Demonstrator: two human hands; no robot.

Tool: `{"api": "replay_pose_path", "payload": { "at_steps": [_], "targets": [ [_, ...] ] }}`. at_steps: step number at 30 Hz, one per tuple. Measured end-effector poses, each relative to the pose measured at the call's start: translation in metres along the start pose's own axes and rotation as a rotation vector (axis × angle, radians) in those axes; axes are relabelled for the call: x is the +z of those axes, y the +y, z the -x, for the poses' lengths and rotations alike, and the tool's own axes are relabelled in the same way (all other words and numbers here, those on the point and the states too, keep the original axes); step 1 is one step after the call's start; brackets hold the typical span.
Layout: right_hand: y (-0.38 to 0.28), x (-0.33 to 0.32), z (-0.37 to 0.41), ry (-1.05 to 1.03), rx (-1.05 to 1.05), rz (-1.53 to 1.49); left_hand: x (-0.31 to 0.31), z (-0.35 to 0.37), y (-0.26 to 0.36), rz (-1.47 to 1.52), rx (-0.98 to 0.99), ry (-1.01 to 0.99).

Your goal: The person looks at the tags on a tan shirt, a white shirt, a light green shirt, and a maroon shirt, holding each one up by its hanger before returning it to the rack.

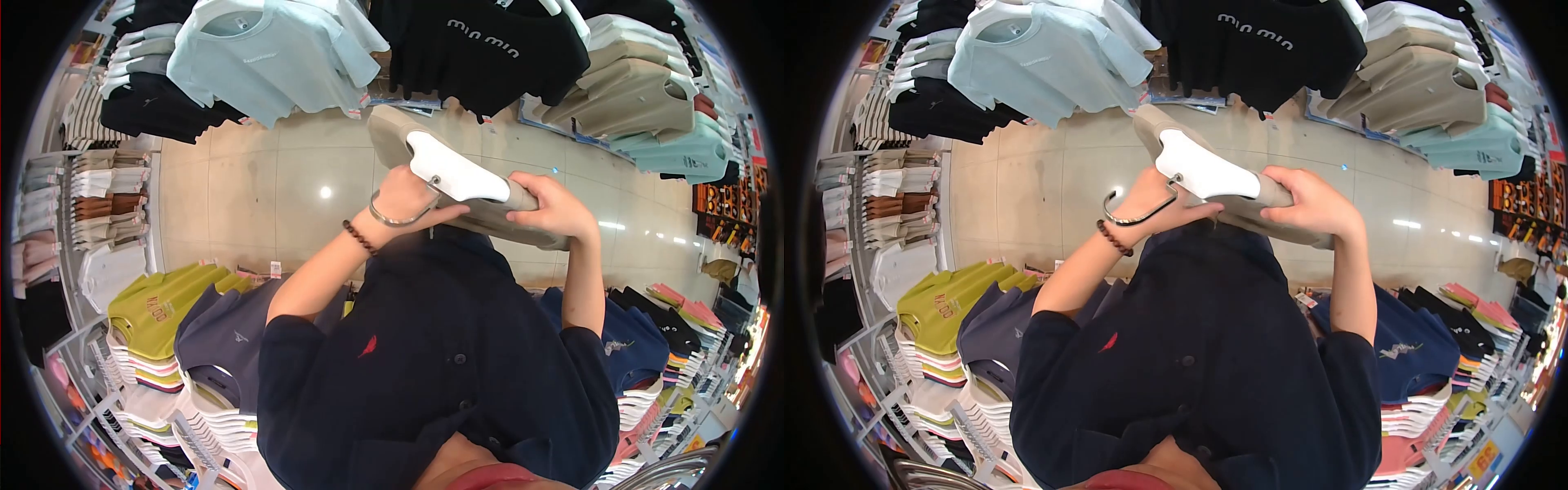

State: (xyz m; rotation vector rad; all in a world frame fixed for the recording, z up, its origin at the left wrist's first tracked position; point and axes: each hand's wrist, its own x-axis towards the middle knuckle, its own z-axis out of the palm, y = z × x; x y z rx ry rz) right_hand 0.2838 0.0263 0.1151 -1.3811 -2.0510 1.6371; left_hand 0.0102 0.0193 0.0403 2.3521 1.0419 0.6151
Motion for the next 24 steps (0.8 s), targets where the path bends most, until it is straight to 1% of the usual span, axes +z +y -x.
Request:
{"api": "replay_pose_path", "payload": {
  "at_steps": [1,2,3,4,5,7,8,9,10,11,12,13,14,15,16,17,18,19,20,21,23,24],
  "targets": [
    [-0.003,-0.002,0.005,0.002,0.001,-0.001,-0.005,0.006,-0.004,0.058,-0.114,-0.111],
    [-0.006,-0.005,0.009,0.053,-0.018,0.091,-0.007,0.017,-0.014,0.057,-0.112,-0.113],
    [-0.008,-0.007,0.013,0.106,-0.036,0.18,-0.013,0.027,-0.023,0.051,-0.065,0.098],
    [-0.013,-0.01,0.019,0.109,-0.033,0.175,-0.014,0.032,-0.027,0.048,-0.018,0.307],
    [-0.018,-0.012,0.024,0.087,-0.018,0.159,-0.012,0.033,-0.031,0.05,-0.018,0.3],
    [-0.015,-0.016,0.029,0.058,-0.002,0.145,-0.035,0.01,-0.015,-0.215,-0.046,0.605],
    [-0.01,-0.022,0.03,-0.038,-0.004,0.093,-0.032,0.009,-0.017,-0.216,-0.051,0.607],
    [-0.004,-0.028,0.03,-0.133,-0.006,0.041,-0.026,0.009,-0.022,-0.121,-0.005,0.447],
    [0.001,-0.03,0.031,-0.137,-0.006,0.043,-0.02,0.01,-0.026,-0.025,0.042,0.287],
    [0.007,-0.03,0.031,-0.087,-0.006,0.023,-0.012,0.012,-0.032,-0.024,0.039,0.29],
    [0.014,-0.03,0.03,-0.037,-0.005,0.002,-0.003,0.014,-0.039,0.002,-0.001,0.171],
    [0.023,-0.031,0.028,-0.039,-0.004,0.004,0.0,0.013,-0.039,0.029,-0.038,0.053],
    [0.035,-0.032,0.024,0.229,-0.004,0.19,0.002,0.011,-0.037,0.031,-0.038,0.054],
    [0.047,-0.031,0.017,0.5,-0.004,0.376,-0.001,0.006,-0.029,0.16,-0.266,0.014],
    [0.06,-0.027,0.007,0.745,-0.214,0.633,0.0,0.002,-0.024,0.291,-0.493,-0.029],
    [0.068,-0.017,0.0,0.946,-0.242,0.634,0.006,-0.001,-0.022,0.359,-0.456,0.161],
    [0.071,-0.006,-0.011,1.147,-0.274,0.631,0.01,-0.003,-0.021,0.359,-0.457,0.163],
    [0.084,0.009,-0.018,1.144,-0.279,0.631,0.012,-0.005,-0.02,0.331,-0.515,0.2],
    [0.099,0.026,-0.023,1.074,-0.189,0.264,0.015,-0.006,-0.018,0.301,-0.573,0.236],
    [0.103,0.039,-0.025,0.983,-0.094,-0.096,0.02,-0.008,-0.015,0.299,-0.575,0.239],
    [0.063,0.074,-0.037,0.719,-0.04,-0.175,0.033,-0.008,-0.002,0.365,-0.532,0.199],
    [0.066,0.093,-0.041,0.589,0.015,-0.1,0.044,-0.007,0.006,0.37,-0.534,0.194]
  ]
}}
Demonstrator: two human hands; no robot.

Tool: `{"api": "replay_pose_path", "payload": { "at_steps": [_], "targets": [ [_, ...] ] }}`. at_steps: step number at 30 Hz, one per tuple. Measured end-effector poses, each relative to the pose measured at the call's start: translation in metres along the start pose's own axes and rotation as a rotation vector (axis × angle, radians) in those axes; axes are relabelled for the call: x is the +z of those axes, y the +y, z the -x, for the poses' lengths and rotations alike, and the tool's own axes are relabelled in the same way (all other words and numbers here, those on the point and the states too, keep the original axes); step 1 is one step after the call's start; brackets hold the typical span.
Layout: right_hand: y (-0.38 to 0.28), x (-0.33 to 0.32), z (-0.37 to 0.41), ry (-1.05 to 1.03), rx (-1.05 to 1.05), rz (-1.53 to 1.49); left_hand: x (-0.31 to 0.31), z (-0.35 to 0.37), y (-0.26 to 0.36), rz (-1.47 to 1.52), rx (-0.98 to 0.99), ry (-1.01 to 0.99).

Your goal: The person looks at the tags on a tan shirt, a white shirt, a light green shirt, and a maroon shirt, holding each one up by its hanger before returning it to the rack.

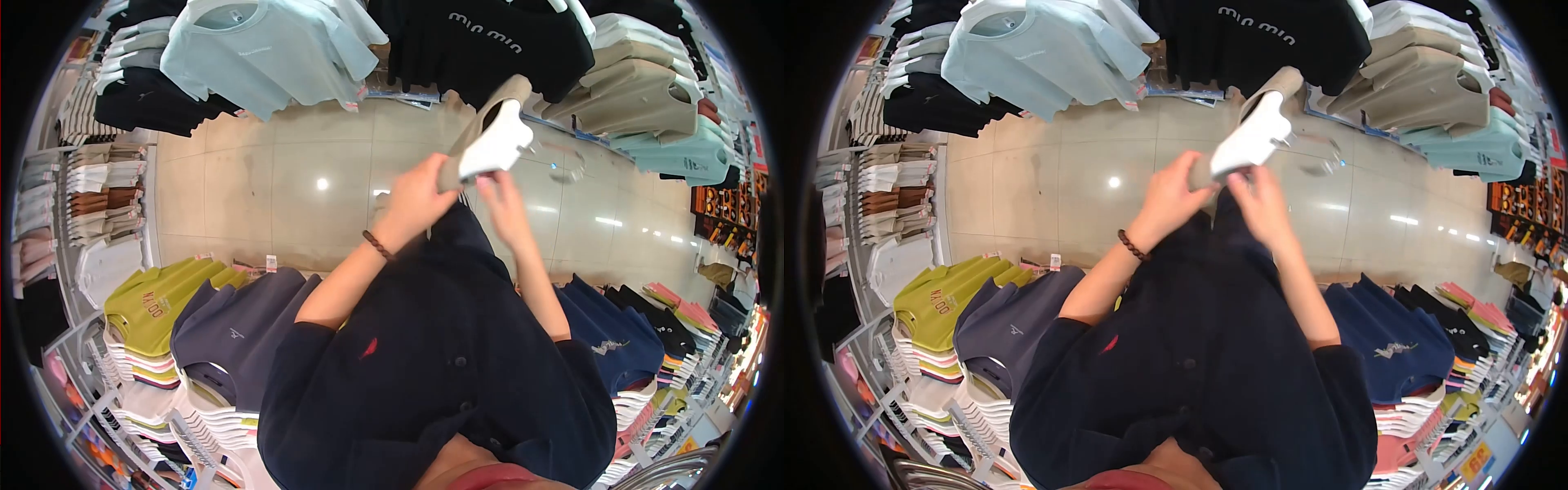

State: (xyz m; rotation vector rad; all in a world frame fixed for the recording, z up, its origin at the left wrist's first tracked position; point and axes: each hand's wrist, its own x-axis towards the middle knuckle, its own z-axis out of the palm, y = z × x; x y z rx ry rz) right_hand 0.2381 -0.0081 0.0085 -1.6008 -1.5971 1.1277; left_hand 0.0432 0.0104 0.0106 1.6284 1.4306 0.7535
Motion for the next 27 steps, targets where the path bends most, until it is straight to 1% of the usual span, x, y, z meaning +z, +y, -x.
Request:
{"api": "replay_pose_path", "payload": {
  "at_steps": [1,2,3,4,5,6,7,8,10,11,12,13,14,15,17,18,20,21,23,24,26,27],
  "targets": [
    [0.011,0.026,0.003,0.034,-0.055,-0.188,0.013,0.006,0.001,-0.074,0.176,0.047],
    [-0.003,0.036,0.003,0.1,0.004,-0.546,0.022,0.011,0.004,-0.145,0.352,0.095],
    [-0.005,0.034,0.001,0.134,0.023,-0.536,0.025,0.017,0.011,-0.118,0.283,-0.021],
    [-0.006,0.03,-0.002,0.169,0.041,-0.524,0.03,0.02,0.019,-0.018,0.215,-0.116],
    [-0.01,0.02,-0.004,0.174,0.048,-0.516,0.035,0.026,0.025,0.053,0.224,-0.146],
    [-0.016,0.003,-0.007,0.128,0.1,-0.471,0.04,0.03,0.03,0.122,0.233,-0.179],
    [-0.018,-0.012,-0.01,0.084,0.15,-0.427,0.046,0.031,0.029,0.224,0.268,-0.202],
    [-0.015,-0.026,-0.017,0.09,0.153,-0.423,0.047,0.026,0.027,0.23,0.271,-0.208],
    [-0.008,-0.055,-0.024,-0.016,0.092,-0.431,0.039,0.011,0.024,0.212,0.468,-0.284],
    [-0.013,-0.066,-0.024,-0.013,0.094,-0.426,0.028,0.003,0.025,0.24,0.44,-0.303],
    [-0.021,-0.076,-0.025,-0.05,0.072,-0.375,0.014,-0.01,0.02,0.224,0.461,-0.255],
    [-0.028,-0.086,-0.026,-0.085,0.048,-0.327,-0.001,-0.023,0.011,0.146,0.553,-0.068],
    [-0.032,-0.098,-0.027,-0.076,0.039,-0.328,-0.023,-0.039,0.009,0.005,0.636,0.176],
    [-0.036,-0.111,-0.028,-0.133,0.03,-0.293,-0.048,-0.054,0.011,-0.165,0.662,0.411],
    [-0.051,-0.133,-0.029,-0.244,0.027,-0.18,-0.096,-0.084,0.017,-0.344,0.75,0.522],
    [-0.057,-0.141,-0.03,-0.239,0.023,-0.179,-0.109,-0.099,0.012,-0.344,0.756,0.524],
    [-0.067,-0.149,-0.033,-0.401,-0.066,-0.227,-0.131,-0.121,0.003,-0.257,0.722,0.106],
    [-0.073,-0.151,-0.036,-0.401,-0.066,-0.216,-0.137,-0.125,0.003,-0.264,0.725,0.104],
    [-0.083,-0.154,-0.042,-0.382,-0.074,-0.194,-0.141,-0.132,0.005,-0.163,0.402,-0.356],
    [-0.088,-0.156,-0.047,-0.37,-0.083,-0.163,-0.14,-0.136,0.007,-0.167,0.413,-0.364],
    [-0.087,-0.159,-0.057,-0.343,-0.113,-0.106,-0.14,-0.144,0.005,-0.141,-0.038,-0.528],
    [-0.081,-0.16,-0.064,-0.354,-0.112,-0.106,-0.14,-0.148,0.002,-0.054,-0.034,-0.604]
  ]
}}
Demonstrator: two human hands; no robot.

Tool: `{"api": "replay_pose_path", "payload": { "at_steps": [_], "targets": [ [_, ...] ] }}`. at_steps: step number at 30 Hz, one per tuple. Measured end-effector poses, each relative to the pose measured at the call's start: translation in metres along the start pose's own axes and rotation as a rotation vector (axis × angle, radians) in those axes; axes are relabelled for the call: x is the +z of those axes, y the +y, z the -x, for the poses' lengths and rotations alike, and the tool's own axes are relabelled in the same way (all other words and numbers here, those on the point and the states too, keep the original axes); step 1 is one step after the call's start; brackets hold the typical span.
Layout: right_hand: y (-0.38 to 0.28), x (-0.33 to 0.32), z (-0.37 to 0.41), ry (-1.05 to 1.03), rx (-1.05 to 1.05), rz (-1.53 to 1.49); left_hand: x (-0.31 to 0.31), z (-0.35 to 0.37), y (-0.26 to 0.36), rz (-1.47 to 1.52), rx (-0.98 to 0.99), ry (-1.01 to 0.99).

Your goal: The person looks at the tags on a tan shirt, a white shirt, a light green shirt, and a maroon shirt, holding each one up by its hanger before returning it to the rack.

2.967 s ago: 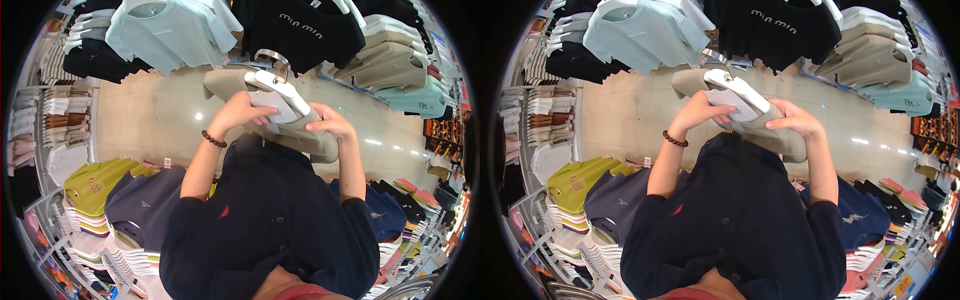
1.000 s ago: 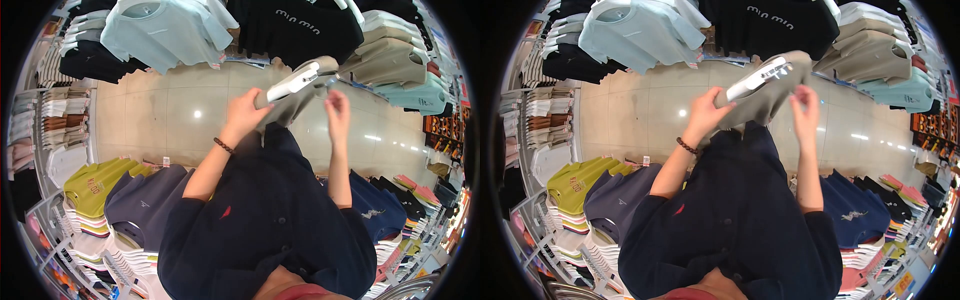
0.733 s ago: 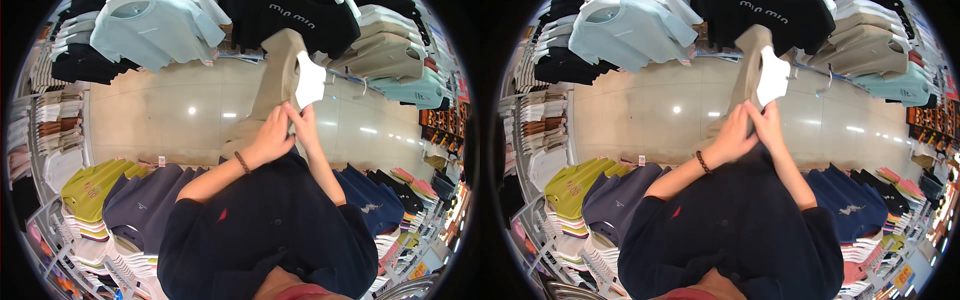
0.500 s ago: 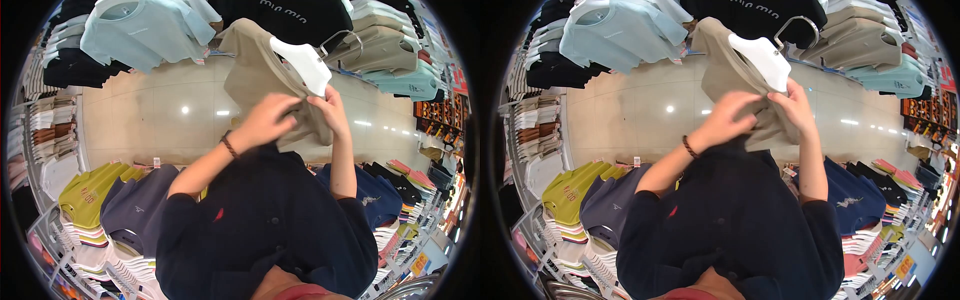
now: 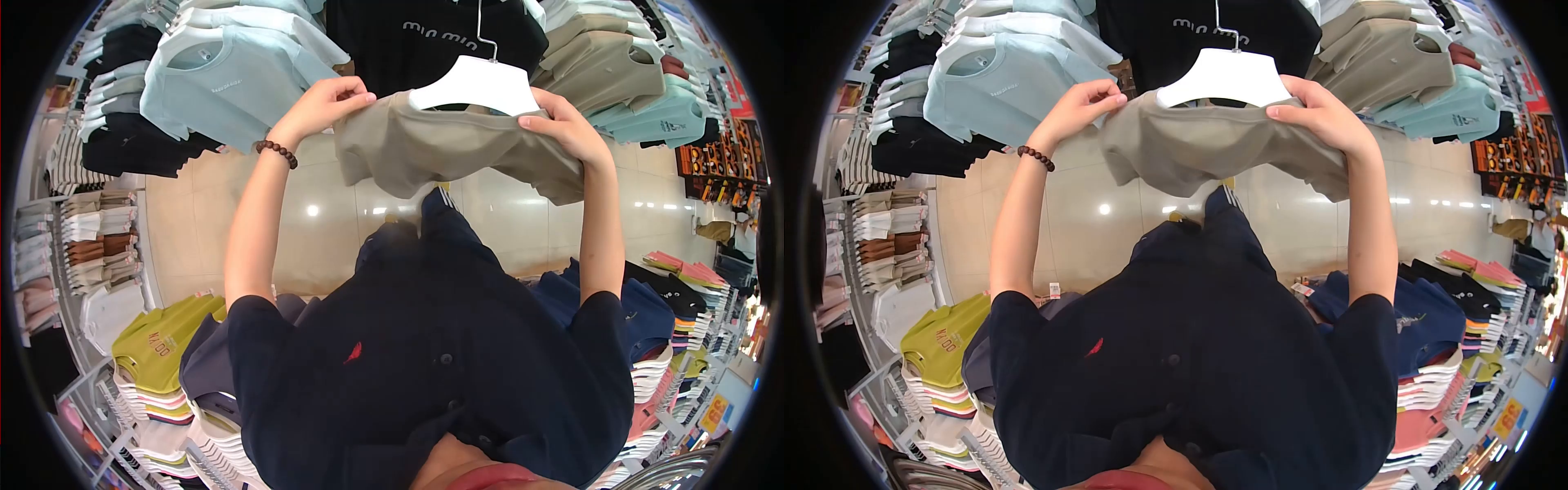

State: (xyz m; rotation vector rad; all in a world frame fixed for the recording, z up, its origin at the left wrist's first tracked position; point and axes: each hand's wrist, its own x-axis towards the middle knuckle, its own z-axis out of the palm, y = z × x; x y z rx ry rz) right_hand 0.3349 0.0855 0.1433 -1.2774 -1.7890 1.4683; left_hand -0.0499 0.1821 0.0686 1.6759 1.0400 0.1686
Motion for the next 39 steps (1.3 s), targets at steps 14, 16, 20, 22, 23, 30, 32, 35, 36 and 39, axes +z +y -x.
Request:
{"api": "replay_pose_path", "payload": {
  "at_steps": [14,16,20,22,23,30,32,35,36,39],
  "targets": [
    [0.012,-0.011,-0.02,0.058,0.024,-0.392,0.015,-0.007,-0.009,-0.321,0.266,0.688],
    [0.011,0.004,-0.02,0.146,-0.023,-0.422,0.026,-0.004,-0.016,-0.584,0.489,1.051],
    [0.015,0.072,-0.031,0.432,-0.121,-0.314,0.122,0.028,0.004,0.605,0.449,0.642],
    [0.014,0.131,-0.039,0.53,-0.12,-0.453,0.17,0.045,0.02,0.606,0.459,0.324],
    [0.021,0.156,-0.043,0.538,-0.13,-0.61,0.188,0.05,0.024,0.52,0.449,0.292],
    [0.039,0.191,-0.026,0.192,-0.11,-0.751,0.189,0.07,0.006,0.638,0.18,0.262],
    [0.055,0.196,-0.024,0.155,-0.133,-0.732,0.194,0.071,-0.012,0.659,0.117,0.242],
    [0.065,0.198,-0.018,0.198,-0.14,-0.75,0.195,0.072,-0.037,0.461,0.214,0.397],
    [0.073,0.185,-0.018,0.243,-0.077,-0.508,0.187,0.076,-0.041,0.465,0.176,0.341],
    [0.093,0.137,-0.026,0.643,-0.175,-0.129,0.159,0.098,-0.041,0.562,0.147,0.219]
  ]
}}
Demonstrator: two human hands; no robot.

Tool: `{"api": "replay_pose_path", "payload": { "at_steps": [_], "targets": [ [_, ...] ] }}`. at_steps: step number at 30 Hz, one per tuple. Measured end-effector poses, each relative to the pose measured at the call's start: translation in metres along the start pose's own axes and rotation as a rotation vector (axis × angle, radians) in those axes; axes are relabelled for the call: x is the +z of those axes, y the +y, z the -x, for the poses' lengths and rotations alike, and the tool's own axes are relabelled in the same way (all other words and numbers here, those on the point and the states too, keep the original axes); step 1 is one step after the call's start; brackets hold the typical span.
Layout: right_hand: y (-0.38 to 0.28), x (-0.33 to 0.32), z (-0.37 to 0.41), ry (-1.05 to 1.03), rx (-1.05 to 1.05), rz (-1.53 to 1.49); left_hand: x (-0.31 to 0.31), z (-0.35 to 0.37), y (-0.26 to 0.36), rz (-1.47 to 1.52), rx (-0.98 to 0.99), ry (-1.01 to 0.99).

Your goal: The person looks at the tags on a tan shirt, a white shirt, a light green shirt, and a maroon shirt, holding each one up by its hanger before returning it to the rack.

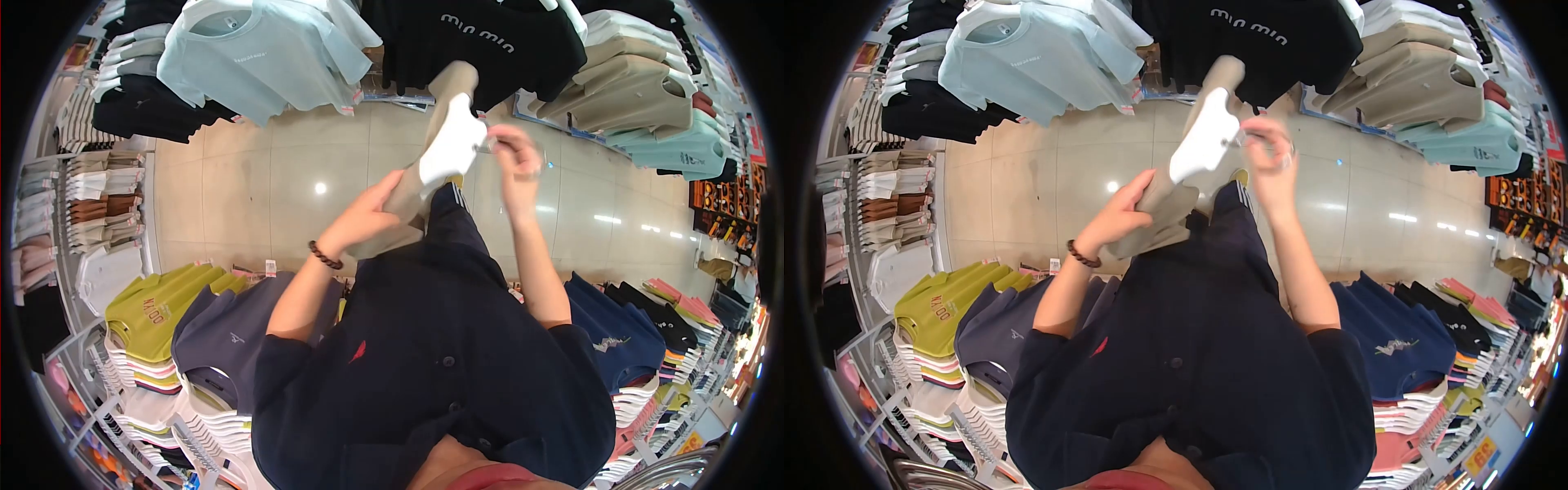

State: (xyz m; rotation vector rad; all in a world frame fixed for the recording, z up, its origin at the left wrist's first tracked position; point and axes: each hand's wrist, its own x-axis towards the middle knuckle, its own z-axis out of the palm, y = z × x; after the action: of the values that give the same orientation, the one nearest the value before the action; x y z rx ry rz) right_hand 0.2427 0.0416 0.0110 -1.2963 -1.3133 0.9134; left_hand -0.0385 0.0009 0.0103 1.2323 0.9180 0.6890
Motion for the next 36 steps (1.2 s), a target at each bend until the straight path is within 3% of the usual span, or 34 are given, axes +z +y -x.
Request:
{"api": "replay_pose_path", "payload": {
  "at_steps": [2,4,6,7,8,10,11,13,15,16,18,20,21,23,24,26,28,30,34,36],
  "targets": [
    [-0.022,-0.012,-0.021,0.026,-0.104,0.067,-0.019,0.008,0.015,-0.076,-0.058,-0.282],
    [-0.027,-0.021,-0.025,0.054,-0.207,0.131,-0.028,0.014,0.025,-0.119,-0.111,-0.336],
    [-0.022,-0.03,-0.022,-0.613,-0.069,0.357,-0.033,0.018,0.031,-0.209,-0.212,-0.485],
    [-0.015,-0.029,-0.011,-0.797,0.05,0.457,-0.033,0.021,0.029,-0.178,-0.133,-0.444],
    [-0.012,-0.03,-0.003,-0.802,0.058,0.455,-0.037,0.022,0.025,-0.171,-0.14,-0.445],
    [-0.007,-0.031,0.011,-1.013,0.445,0.363,-0.051,0.021,0.011,-0.133,-0.21,-0.449],
    [-0.002,-0.03,0.02,-1.021,0.455,0.359,-0.059,0.02,-0.004,-0.055,-0.335,-0.444],
    [0.007,-0.025,0.035,-0.99,0.557,-0.026,-0.062,0.018,-0.012,-0.085,-0.351,-0.471],
    [0.013,-0.026,0.041,-0.977,0.591,-0.097,-0.062,0.021,-0.027,-0.12,-0.362,-0.51],
    [0.014,-0.027,0.044,-0.968,0.618,-0.161,-0.059,0.027,-0.04,0.051,-0.338,-0.466],
    [0.012,-0.03,0.049,-0.952,0.648,-0.134,-0.05,0.032,-0.05,0.223,-0.316,-0.428],
    [0.015,-0.031,0.056,-0.867,0.662,-0.084,-0.025,0.022,-0.043,-0.058,-0.384,-0.382],
    [0.011,-0.028,0.057,-0.862,0.667,-0.084,-0.015,0.007,-0.031,-0.013,-0.332,-0.462],
    [-0.003,-0.018,0.056,-0.767,0.398,0.268,0.001,-0.009,-0.031,0.006,-0.392,-0.465],
    [-0.003,-0.018,0.056,-0.77,0.394,0.268,0.004,-0.014,-0.03,0.016,-0.449,-0.46],
    [-0.003,-0.017,0.059,-0.636,0.319,0.421,0.009,-0.015,-0.024,0.066,-0.412,-0.443],
    [-0.011,-0.016,0.055,-0.571,0.353,0.415,0.014,-0.013,-0.009,-0.117,-0.34,-0.266],
    [-0.01,-0.017,0.052,-0.387,0.365,0.381,0.015,-0.018,0.0,-0.208,-0.272,-0.235],
    [-0.004,-0.029,0.043,-0.352,0.294,0.373,0.014,-0.03,0.01,-0.299,-0.234,-0.189],
    [-0.004,-0.043,0.041,-0.487,0.447,0.411,0.015,-0.037,0.007,-0.308,-0.25,-0.212]
  ]
}}
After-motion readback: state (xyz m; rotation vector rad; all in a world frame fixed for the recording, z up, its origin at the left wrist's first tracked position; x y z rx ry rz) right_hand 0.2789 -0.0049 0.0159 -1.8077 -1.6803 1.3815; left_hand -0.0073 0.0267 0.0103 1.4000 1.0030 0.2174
